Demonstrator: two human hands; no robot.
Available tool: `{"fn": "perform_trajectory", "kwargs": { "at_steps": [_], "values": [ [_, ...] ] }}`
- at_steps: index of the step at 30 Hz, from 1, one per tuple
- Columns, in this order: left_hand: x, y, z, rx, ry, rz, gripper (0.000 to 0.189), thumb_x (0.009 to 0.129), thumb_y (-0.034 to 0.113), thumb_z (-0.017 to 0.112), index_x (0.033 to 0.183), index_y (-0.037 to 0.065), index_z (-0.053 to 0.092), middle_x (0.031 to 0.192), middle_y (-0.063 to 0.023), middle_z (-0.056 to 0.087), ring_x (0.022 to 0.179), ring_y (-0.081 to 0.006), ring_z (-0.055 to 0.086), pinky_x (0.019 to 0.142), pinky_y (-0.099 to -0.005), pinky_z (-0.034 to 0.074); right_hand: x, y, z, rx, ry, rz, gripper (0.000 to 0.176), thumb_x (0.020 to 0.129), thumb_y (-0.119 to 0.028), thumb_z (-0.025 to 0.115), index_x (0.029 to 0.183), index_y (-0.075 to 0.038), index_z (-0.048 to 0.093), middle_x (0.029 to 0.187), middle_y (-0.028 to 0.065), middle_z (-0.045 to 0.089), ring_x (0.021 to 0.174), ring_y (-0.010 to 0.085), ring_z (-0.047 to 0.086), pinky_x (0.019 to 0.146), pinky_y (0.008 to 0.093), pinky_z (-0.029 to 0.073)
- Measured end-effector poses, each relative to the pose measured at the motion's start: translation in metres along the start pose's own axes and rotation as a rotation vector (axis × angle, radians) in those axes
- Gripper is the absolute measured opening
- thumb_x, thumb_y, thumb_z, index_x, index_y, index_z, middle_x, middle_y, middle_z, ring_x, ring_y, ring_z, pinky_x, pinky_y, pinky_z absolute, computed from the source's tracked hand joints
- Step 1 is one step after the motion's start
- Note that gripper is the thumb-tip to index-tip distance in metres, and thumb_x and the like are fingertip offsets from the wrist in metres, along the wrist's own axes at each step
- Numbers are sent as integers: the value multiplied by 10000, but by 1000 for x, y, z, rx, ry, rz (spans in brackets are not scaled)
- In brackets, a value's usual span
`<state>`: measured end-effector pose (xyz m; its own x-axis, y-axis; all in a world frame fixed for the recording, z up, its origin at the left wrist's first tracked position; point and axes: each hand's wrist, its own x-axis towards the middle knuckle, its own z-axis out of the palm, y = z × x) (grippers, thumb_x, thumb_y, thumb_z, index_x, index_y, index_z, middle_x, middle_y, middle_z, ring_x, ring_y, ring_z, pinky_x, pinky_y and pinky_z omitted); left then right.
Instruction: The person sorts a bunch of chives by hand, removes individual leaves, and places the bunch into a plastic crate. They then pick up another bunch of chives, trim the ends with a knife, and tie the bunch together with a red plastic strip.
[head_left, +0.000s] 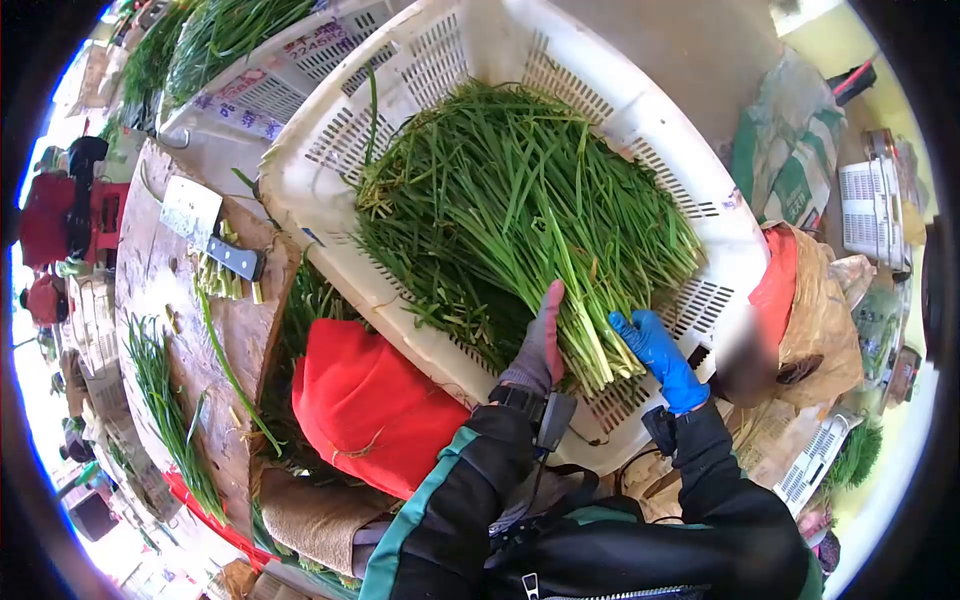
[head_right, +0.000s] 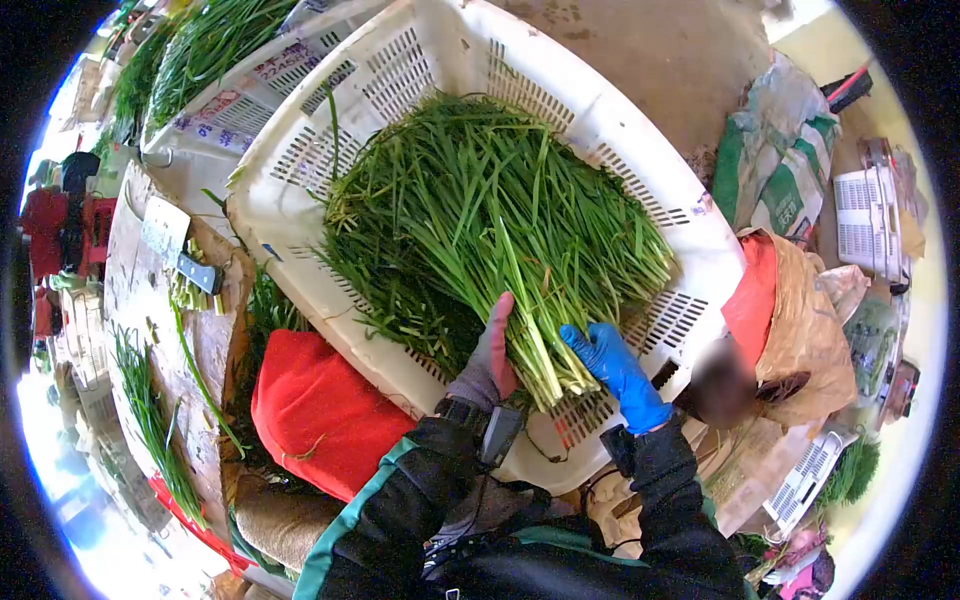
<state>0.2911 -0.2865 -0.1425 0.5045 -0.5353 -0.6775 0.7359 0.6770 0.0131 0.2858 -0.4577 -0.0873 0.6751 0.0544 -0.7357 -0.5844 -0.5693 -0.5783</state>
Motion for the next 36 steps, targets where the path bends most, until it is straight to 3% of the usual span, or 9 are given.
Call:
{"fn": "perform_trajectory", "kwargs": {
  "at_steps": [1, 3, 5, 7, 11, 15, 19, 23, 36],
  "values": [
    [-3, 1, 1, 1, -6, 11, 588, 825, 536, 534, 1178, 65, 523, 1061, -102, 616, 900, -227, 622, 825, -389, 501, -5, -7, 4, 91, 3, -68, 558, 846, -495, 558, 1064, 17, 596, 858, 56, 632, 787, 88, 502, 742, 281, 433],
    [-8, 2, 4, -47, -63, 2, 576, 837, 522, 523, 1190, 68, 515, 1078, -106, 610, 910, -226, 619, 823, -390, 502, -3, -4, 17, 163, 140, -281, 614, 819, -569, 548, 526, -49, 402, 520, -31, 306, 539, 97, 276, 456, 333, 241],
    [-12, 2, 10, -42, -67, 52, 571, 846, 522, 509, 1197, 71, 512, 1085, -105, 608, 917, -228, 616, 828, -395, 500, -5, -4, 15, 124, 126, -288, 569, 830, -543, 550, 630, -11, 527, 543, -18, 392, 572, 88, 333, 480, 329, 304],
    [-18, 2, 15, -80, -119, 76, 582, 844, 534, 503, 1199, 73, 511, 1089, -103, 607, 924, -229, 613, 836, -401, 495, -6, -7, 10, 121, -8, -225, 536, 848, -458, 573, 1098, 17, 583, 931, 93, 650, 826, 123, 550, 777, 313, 444],
    [-22, 2, 12, -100, -166, 31, 610, 828, 555, 513, 1191, 65, 513, 1093, -110, 605, 946, -235, 606, 856, -415, 484, -12, -22, 2, -12, -28, -200, 567, 832, -495, 575, 1056, 26, 604, 860, 89, 657, 770, 113, 544, 725, 315, 457],
    [-25, 3, 14, -103, -178, 43, 631, 818, 573, 511, 1182, 59, 521, 1095, -114, 604, 952, -239, 606, 864, -425, 478, 3, -16, -7, -432, -35, -67, 690, 775, -632, 535, 961, 26, 626, 755, 200, 637, 705, 281, 625, 670, 375, 468],
    [-25, 5, 16, -133, -229, 36, 658, 810, 597, 499, 1183, 56, 523, 1104, -119, 602, 952, -240, 607, 871, -427, 473, 9, -15, -9, -359, 47, -363, 689, 762, -641, 534, 980, 6, 626, 798, 240, 625, 776, 372, 612, 697, 401, 472],
    [-23, 6, 17, -126, -206, 42, 654, 812, 594, 502, 1188, 59, 521, 1101, -120, 603, 945, -237, 609, 873, -420, 474, 10, -9, -5, -55, -48, -244, 576, 794, -491, 624, 1067, 16, 597, 900, 110, 650, 831, 140, 562, 759, 333, 452],
    [-23, 4, 15, 79, 47, 232, 400, 788, 290, 693, 1083, 50, 570, 966, -54, 631, 826, -154, 611, 744, -325, 508, -7, -9, 9, 171, 112, -328, 488, 715, -371, 746, 994, 5, 610, 824, 11, 624, 763, 87, 539, 677, 274, 456]
  ]
}}
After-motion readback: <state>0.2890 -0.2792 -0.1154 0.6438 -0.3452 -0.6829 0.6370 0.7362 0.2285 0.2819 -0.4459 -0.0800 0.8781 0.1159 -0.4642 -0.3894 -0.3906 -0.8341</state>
